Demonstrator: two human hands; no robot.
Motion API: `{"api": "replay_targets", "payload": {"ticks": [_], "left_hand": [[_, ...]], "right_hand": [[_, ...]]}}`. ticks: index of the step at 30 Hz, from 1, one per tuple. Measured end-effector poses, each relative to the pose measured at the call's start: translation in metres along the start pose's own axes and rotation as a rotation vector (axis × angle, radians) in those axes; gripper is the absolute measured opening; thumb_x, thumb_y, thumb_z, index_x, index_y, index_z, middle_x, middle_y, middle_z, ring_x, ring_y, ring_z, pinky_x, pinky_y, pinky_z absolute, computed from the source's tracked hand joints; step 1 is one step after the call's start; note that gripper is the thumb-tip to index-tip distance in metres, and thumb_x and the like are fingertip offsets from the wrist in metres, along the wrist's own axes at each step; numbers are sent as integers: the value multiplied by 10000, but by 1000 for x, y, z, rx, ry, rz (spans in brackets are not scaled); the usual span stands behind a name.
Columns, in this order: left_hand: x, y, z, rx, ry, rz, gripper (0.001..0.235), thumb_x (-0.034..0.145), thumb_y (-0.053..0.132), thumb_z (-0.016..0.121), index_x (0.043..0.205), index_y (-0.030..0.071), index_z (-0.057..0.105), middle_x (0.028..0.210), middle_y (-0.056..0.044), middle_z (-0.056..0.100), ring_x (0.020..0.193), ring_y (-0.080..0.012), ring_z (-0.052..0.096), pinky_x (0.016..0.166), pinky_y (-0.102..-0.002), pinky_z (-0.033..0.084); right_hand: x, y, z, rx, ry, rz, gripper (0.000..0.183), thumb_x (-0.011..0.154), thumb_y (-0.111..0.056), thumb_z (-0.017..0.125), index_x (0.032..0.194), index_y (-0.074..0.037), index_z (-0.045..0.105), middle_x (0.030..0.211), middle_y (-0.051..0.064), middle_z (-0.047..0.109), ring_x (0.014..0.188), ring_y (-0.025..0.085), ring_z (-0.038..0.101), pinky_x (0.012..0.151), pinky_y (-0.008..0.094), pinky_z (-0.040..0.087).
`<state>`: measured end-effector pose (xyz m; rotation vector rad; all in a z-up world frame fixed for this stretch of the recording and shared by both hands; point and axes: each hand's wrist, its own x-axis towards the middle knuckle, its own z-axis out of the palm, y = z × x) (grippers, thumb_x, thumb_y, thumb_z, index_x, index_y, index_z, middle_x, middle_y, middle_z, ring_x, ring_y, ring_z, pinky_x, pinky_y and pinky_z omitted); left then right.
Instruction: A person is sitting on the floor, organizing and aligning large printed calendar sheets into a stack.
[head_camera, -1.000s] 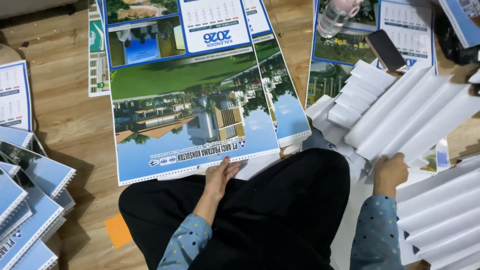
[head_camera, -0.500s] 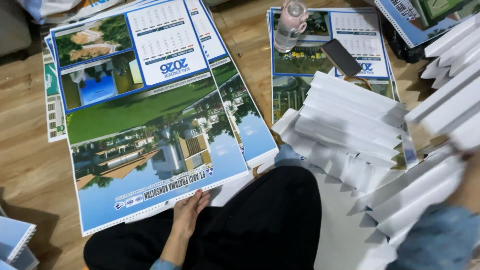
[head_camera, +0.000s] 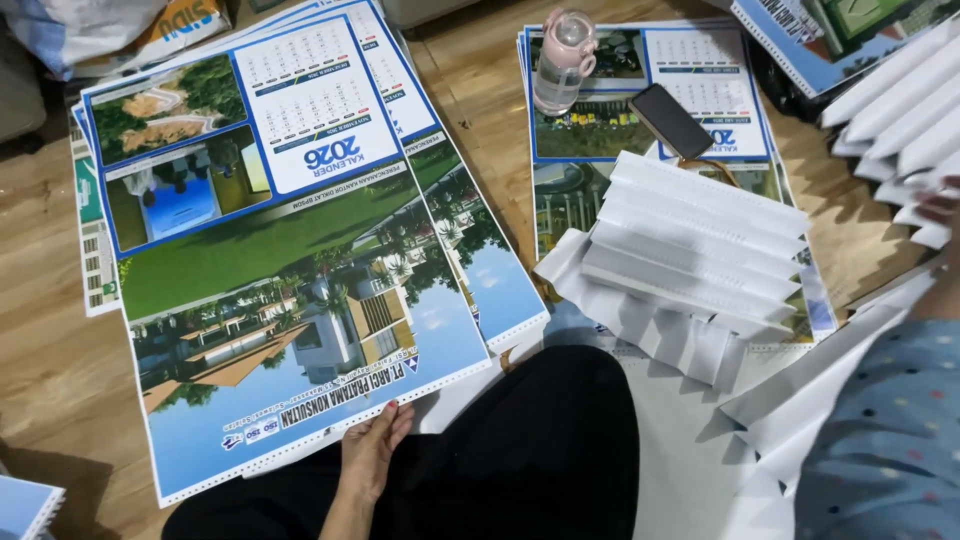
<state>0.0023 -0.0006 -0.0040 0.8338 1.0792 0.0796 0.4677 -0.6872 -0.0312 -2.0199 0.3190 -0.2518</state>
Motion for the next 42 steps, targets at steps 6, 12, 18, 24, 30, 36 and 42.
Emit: {"api": "replay_targets", "payload": {"ticks": [6, 12, 18, 24, 30, 36, 42], "left_hand": [[3, -5, -2, 0, -34, 46, 156, 786, 37, 614, 913, -50, 638, 872, -235, 659, 803, -271, 643, 788, -344, 525], [-2, -1, 7, -13, -31, 49, 202, 774, 70, 624, 896, -91, 625, 903, -262, 648, 846, -305, 640, 831, -368, 519], [-7, 3, 10, -29, -84, 50, 182, 782, 64, 618, 893, -80, 630, 908, -249, 655, 835, -281, 647, 817, -335, 530], [3, -11, 5, -45, -114, 74, 292, 811, 118, 650, 948, -121, 550, 960, -258, 625, 889, -299, 633, 807, -360, 518], [3, -15, 4, -107, -101, 63, 279, 804, 105, 658, 946, -98, 530, 966, -254, 625, 890, -296, 636, 806, -349, 520], [2, -15, 7, -103, -82, 61, 266, 817, 104, 648, 949, -82, 511, 982, -254, 619, 895, -289, 634, 816, -352, 523], [2, -19, 4, -124, -84, 47, 318, 809, 112, 665, 984, -100, 504, 985, -265, 615, 897, -297, 634, 807, -358, 524]], "right_hand": [[-163, -39, 92, 106, -37, 74, 39, 992, -176, 515, 1006, -140, 520, 882, 38, 616, 663, 111, 599, 517, 220, 462], [-299, -84, 169, -404, -59, -17, 200, 894, -268, 595, 1012, -115, 649, 875, 83, 645, 737, 230, 586, 641, 364, 450], [-314, -70, 196, -772, -271, -250, 472, 824, -440, 539, 1158, -112, 599, 1162, 116, 560, 1039, 373, 412, 867, 426, 377], [-277, -70, 209, -1043, -144, -447, 110, 871, -270, 595, 929, -243, 684, 744, -50, 624, 749, 130, 599, 652, 267, 539], [-293, -104, 206, -871, -468, -244, 316, 830, -296, 633, 1075, -98, 604, 923, 95, 658, 924, 251, 599, 805, 384, 497], [-298, -114, 207, -1064, -449, -379, 328, 782, -368, 666, 999, -127, 616, 1014, 58, 567, 1045, 238, 524, 853, 335, 481], [-301, -116, 208, -1060, -368, -579, 261, 751, -286, 709, 955, -176, 588, 772, -9, 627, 860, 202, 603, 775, 330, 475]]}}
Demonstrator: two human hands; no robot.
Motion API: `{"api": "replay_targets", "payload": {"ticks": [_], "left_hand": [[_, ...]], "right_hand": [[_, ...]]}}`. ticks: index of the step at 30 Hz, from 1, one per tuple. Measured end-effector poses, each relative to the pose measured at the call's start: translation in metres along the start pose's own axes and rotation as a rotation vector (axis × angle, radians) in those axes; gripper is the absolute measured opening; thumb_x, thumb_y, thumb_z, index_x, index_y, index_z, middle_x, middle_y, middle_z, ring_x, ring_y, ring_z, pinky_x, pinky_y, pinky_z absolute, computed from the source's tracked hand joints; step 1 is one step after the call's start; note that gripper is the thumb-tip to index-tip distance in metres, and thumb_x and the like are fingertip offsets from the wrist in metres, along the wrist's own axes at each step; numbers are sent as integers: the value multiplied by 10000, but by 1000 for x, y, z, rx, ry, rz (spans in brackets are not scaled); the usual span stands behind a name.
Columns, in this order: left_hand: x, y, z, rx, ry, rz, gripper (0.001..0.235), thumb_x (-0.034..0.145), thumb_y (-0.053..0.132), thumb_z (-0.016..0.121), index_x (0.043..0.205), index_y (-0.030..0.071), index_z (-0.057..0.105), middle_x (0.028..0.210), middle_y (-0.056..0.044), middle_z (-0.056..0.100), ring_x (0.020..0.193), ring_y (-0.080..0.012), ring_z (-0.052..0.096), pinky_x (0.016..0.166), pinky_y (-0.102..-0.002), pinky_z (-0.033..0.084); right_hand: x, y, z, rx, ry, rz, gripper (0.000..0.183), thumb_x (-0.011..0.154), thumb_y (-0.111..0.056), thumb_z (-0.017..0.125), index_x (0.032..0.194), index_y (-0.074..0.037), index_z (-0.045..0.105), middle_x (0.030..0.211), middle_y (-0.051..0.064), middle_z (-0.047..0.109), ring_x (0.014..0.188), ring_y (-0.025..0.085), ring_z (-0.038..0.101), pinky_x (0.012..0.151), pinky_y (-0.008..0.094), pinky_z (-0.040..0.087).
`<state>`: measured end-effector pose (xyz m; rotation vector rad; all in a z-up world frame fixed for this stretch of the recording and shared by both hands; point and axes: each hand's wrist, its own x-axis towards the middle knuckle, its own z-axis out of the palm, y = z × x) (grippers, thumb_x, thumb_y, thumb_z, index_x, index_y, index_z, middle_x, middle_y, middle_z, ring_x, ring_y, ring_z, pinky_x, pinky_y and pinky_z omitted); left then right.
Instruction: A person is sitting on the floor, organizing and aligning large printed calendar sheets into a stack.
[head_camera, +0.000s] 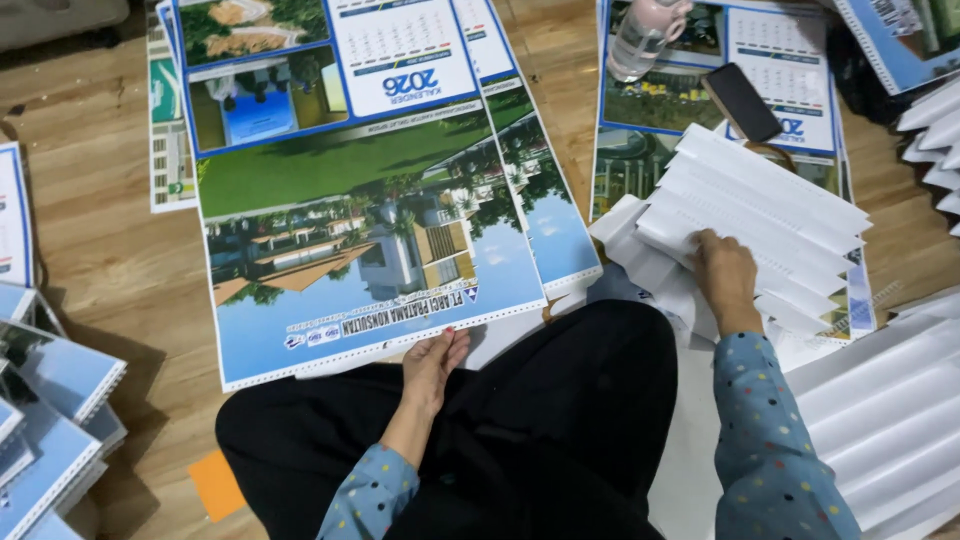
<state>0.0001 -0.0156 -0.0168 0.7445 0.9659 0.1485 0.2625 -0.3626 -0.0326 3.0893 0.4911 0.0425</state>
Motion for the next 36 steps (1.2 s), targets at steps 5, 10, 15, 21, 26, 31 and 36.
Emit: {"api": "replay_targets", "payload": {"ticks": [5, 10, 15, 21, 26, 31, 36], "left_hand": [[0, -1, -3, -5, -56, -29, 334, 833, 121, 641, 1035, -109, 508, 1022, -272, 599, 932, -307, 621, 839, -384, 510], [-28, 1, 1, 31, -249, -67, 412, 838, 63, 594, 1203, -49, 442, 1124, -253, 554, 1024, -315, 574, 892, -408, 479], [-61, 6, -8, 47, -538, -81, 631, 739, -17, 663, 1287, -13, 349, 1211, -247, 506, 1021, -337, 576, 848, -400, 498], [-28, -24, -35, -147, -238, 20, 324, 831, 149, 644, 1036, -49, 491, 1060, -237, 580, 973, -392, 584, 829, -483, 486], [-26, -19, -24, -190, -33, 11, 404, 803, 122, 687, 999, -151, 462, 920, -276, 584, 893, -393, 614, 825, -430, 510], [-30, -6, -6, -193, -14, -20, 398, 796, 110, 686, 980, -149, 446, 913, -298, 589, 891, -376, 620, 823, -405, 517], [-13, -7, -1, -200, -31, -31, 363, 821, 110, 660, 998, -134, 459, 934, -274, 595, 896, -352, 626, 824, -388, 519]], "right_hand": [[-12, -65, -92, 625, 822, -237, 156, 972, -99, 687, 1001, 40, 622, 850, 172, 622, 727, 285, 595, 552, 305, 488], [-72, -189, -159, 1469, 656, 111, 86, 924, 15, 558, 960, -14, 485, 854, 141, 592, 698, 174, 576, 528, 247, 511], [-117, -265, -118, 2001, 150, 512, 91, 907, -159, 542, 989, -127, 520, 857, -7, 597, 744, 77, 594, 605, 196, 533], [-145, -292, -33, 2058, -351, 837, 248, 950, -156, 412, 1185, -84, 437, 1053, 45, 542, 898, 151, 523, 782, 278, 489], [-133, -288, 8, 2012, -423, 1034, 325, 969, -183, 377, 1281, -94, 361, 1098, 31, 466, 1009, 169, 478, 920, 369, 441], [-118, -284, 6, 2056, -366, 1130, 308, 937, -101, 402, 1242, -70, 421, 1093, 73, 414, 1036, 213, 490, 920, 408, 479], [-109, -281, 0, 2123, -291, 1168, 294, 932, -103, 432, 1213, -34, 379, 1066, 103, 368, 1020, 259, 498, 907, 458, 496]]}}
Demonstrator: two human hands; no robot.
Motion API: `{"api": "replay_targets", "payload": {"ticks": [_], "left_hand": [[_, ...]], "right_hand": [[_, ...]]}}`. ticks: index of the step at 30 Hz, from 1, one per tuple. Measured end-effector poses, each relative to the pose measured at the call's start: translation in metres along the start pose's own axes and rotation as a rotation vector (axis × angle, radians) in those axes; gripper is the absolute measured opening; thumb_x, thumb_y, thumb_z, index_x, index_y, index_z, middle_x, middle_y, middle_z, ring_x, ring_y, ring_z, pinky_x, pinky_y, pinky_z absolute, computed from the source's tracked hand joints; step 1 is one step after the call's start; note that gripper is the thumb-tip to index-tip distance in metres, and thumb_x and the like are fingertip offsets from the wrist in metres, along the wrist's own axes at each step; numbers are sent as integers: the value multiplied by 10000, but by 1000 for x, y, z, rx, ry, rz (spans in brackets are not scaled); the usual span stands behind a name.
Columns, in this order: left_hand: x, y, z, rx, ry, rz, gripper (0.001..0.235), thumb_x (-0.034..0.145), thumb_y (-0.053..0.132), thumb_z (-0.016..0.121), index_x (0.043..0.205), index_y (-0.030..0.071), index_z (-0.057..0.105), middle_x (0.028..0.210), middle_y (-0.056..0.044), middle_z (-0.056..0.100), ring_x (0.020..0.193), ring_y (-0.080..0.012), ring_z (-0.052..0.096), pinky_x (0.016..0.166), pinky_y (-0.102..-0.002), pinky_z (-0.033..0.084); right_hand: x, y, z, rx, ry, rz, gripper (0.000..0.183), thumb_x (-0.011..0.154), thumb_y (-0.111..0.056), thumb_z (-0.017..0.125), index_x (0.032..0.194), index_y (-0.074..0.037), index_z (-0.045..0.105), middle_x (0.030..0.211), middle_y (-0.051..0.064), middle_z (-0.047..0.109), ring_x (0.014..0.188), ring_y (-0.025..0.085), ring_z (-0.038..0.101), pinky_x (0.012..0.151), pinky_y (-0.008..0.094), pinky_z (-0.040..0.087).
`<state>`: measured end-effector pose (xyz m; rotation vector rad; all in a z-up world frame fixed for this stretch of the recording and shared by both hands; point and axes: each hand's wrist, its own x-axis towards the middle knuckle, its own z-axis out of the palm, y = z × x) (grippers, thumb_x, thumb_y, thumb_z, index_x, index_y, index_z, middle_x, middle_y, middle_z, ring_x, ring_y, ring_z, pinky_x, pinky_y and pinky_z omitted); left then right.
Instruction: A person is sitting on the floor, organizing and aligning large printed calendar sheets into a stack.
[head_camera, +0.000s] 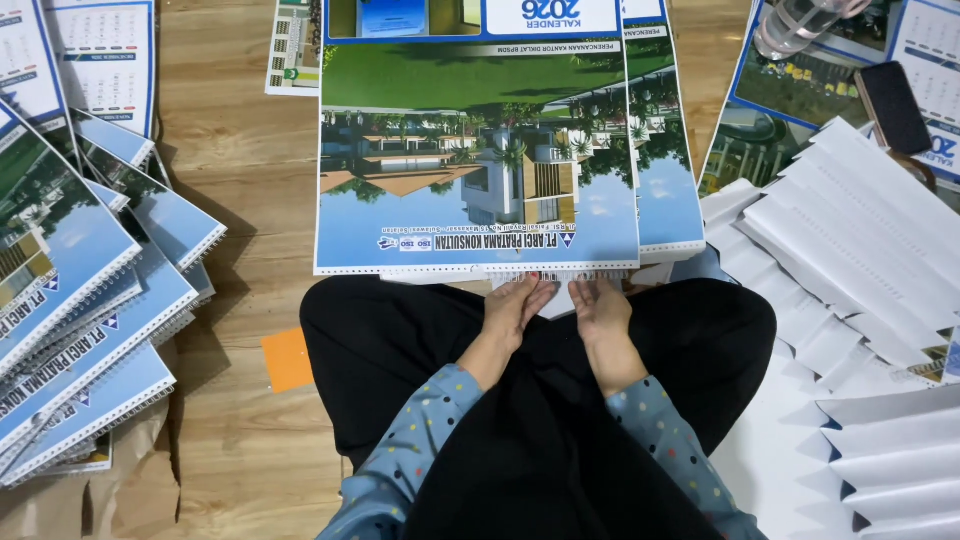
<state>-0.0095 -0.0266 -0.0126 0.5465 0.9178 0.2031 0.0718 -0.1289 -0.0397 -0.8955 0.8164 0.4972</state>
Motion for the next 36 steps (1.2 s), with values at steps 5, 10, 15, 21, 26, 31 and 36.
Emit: {"api": "replay_targets", "payload": {"ticks": [5, 10, 15, 21, 26, 31, 36], "left_hand": [[15, -3, -9, -21, -32, -81, 329, 816, 115, 683, 981, -100, 498, 993, -289, 587, 930, -351, 611, 827, -387, 512], [7, 1, -11, 37, -83, -139, 312, 799, 100, 692, 975, -81, 508, 1008, -273, 587, 949, -341, 606, 843, -397, 500], [3, 7, -11, 21, -62, -187, 361, 822, 139, 661, 1053, -84, 495, 1085, -297, 533, 1041, -350, 555, 905, -405, 459], [9, 13, -10, 50, -51, -163, 334, 811, 138, 683, 1038, -56, 533, 1072, -260, 562, 995, -328, 590, 864, -383, 491], [12, 17, -9, 84, -90, -215, 399, 809, 187, 694, 1060, -70, 520, 1092, -284, 551, 1004, -323, 586, 871, -368, 491], [10, 22, -6, 98, -103, -198, 394, 813, 218, 687, 1032, -61, 515, 1076, -276, 568, 992, -313, 594, 862, -355, 495], [10, 24, -5, 154, -103, -183, 403, 820, 267, 681, 1001, -56, 521, 1044, -256, 594, 958, -287, 615, 829, -336, 519]], "right_hand": [[44, 16, -22, 15, 25, 24, 245, 936, -119, 394, 1169, -46, 376, 1008, 91, 401, 982, 273, 533, 868, 487, 522], [17, 11, -8, -235, 14, 51, 255, 906, -283, 503, 1034, -73, 432, 854, 11, 399, 741, 160, 504, 597, 304, 510], [-9, 4, 2, -290, -13, 60, 236, 887, -231, 539, 1055, -72, 490, 917, 27, 457, 738, 154, 496, 653, 317, 492], [-25, -10, 12, -326, -73, 5, 281, 863, -208, 575, 1052, -35, 461, 904, 73, 526, 744, 183, 563, 711, 377, 539], [-13, -14, 0, -387, -131, 20, 350, 865, -210, 597, 1052, 28, 421, 871, 115, 514, 785, 253, 592, 735, 439, 546], [-8, -20, 6, -509, -187, 25, 377, 888, -255, 560, 1063, 49, 421, 895, 142, 533, 813, 251, 603, 760, 434, 540], [-8, -23, 8, -622, -221, 14, 420, 891, -306, 559, 1032, 78, 463, 869, 165, 562, 799, 261, 626, 747, 428, 549]]}}
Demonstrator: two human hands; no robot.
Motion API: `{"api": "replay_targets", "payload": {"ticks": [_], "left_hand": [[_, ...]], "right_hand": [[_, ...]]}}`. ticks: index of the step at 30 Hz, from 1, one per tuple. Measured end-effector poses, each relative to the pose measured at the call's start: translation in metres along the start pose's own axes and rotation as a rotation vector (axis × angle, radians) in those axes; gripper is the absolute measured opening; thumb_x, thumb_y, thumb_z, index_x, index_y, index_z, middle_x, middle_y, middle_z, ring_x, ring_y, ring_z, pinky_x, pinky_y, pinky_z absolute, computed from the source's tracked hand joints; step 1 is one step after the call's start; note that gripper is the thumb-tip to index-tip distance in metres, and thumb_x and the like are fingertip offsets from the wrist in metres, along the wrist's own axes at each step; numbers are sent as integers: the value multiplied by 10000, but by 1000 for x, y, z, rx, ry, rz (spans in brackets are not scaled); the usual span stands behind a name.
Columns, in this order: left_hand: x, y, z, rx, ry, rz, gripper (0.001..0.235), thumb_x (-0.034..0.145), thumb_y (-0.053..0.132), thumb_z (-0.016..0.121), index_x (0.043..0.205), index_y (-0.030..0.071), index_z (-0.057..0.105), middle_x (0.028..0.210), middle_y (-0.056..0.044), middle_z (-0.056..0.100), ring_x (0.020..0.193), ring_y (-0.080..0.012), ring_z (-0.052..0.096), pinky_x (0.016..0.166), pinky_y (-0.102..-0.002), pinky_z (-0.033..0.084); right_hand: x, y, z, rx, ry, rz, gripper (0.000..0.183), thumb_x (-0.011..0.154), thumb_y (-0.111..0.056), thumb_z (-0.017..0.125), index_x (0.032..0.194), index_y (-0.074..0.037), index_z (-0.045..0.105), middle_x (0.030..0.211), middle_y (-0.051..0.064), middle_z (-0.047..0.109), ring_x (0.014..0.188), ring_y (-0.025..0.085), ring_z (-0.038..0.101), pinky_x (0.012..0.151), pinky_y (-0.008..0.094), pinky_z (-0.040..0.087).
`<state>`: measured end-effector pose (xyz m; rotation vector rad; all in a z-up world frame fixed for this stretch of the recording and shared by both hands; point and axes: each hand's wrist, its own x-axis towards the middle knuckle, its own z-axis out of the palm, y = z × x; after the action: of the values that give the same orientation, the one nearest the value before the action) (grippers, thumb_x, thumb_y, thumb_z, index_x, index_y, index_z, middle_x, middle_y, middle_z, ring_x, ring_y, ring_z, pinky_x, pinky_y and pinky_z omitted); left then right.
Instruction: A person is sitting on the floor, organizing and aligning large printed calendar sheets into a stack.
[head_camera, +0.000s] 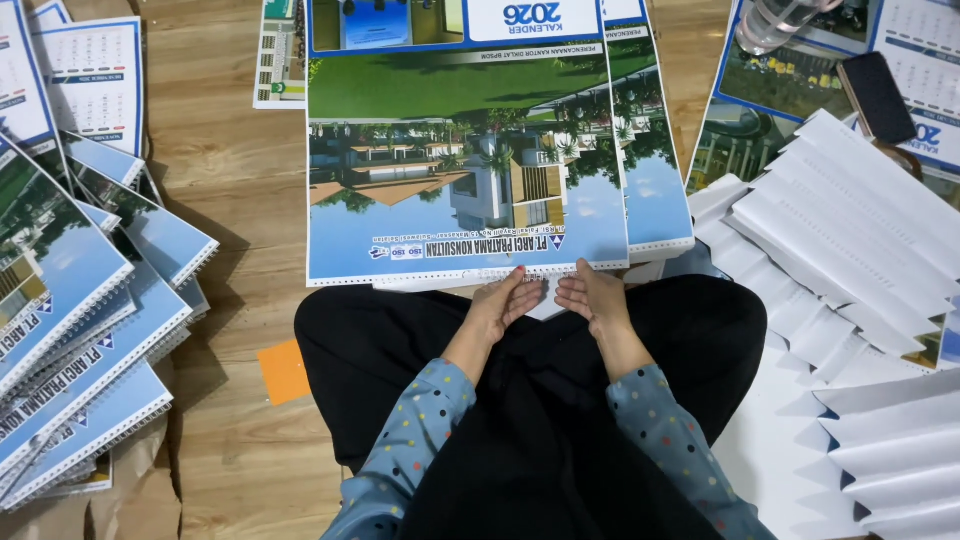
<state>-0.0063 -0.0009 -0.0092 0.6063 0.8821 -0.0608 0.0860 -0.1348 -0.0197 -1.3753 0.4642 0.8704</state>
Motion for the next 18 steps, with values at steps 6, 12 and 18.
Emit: {"api": "replay_targets", "payload": {"ticks": [6, 12, 18], "left_hand": [[6, -6, -2, 17, -8, 8, 417, 844, 296, 652, 1025, -59, 530, 1036, -239, 605, 949, -292, 617, 811, -349, 530], [12, -10, -3, 72, -16, 9, 464, 848, 346, 643, 1047, -64, 555, 1004, -217, 623, 921, -274, 628, 784, -351, 543], [11, -14, -3, 30, -10, -3, 471, 839, 374, 642, 1045, -45, 574, 1002, -203, 630, 903, -269, 637, 772, -353, 551]], "right_hand": [[-2, 0, 1, -29, 14, -23, 429, 894, -331, 558, 997, 78, 482, 810, 141, 550, 764, 258, 621, 736, 417, 555], [-3, -1, 1, -47, 15, -47, 402, 905, -350, 544, 913, 52, 521, 731, 122, 560, 701, 248, 637, 697, 409, 569], [0, 1, 0, -2, 40, -50, 394, 912, -332, 527, 897, 62, 531, 708, 118, 555, 676, 245, 638, 677, 414, 574]]}}
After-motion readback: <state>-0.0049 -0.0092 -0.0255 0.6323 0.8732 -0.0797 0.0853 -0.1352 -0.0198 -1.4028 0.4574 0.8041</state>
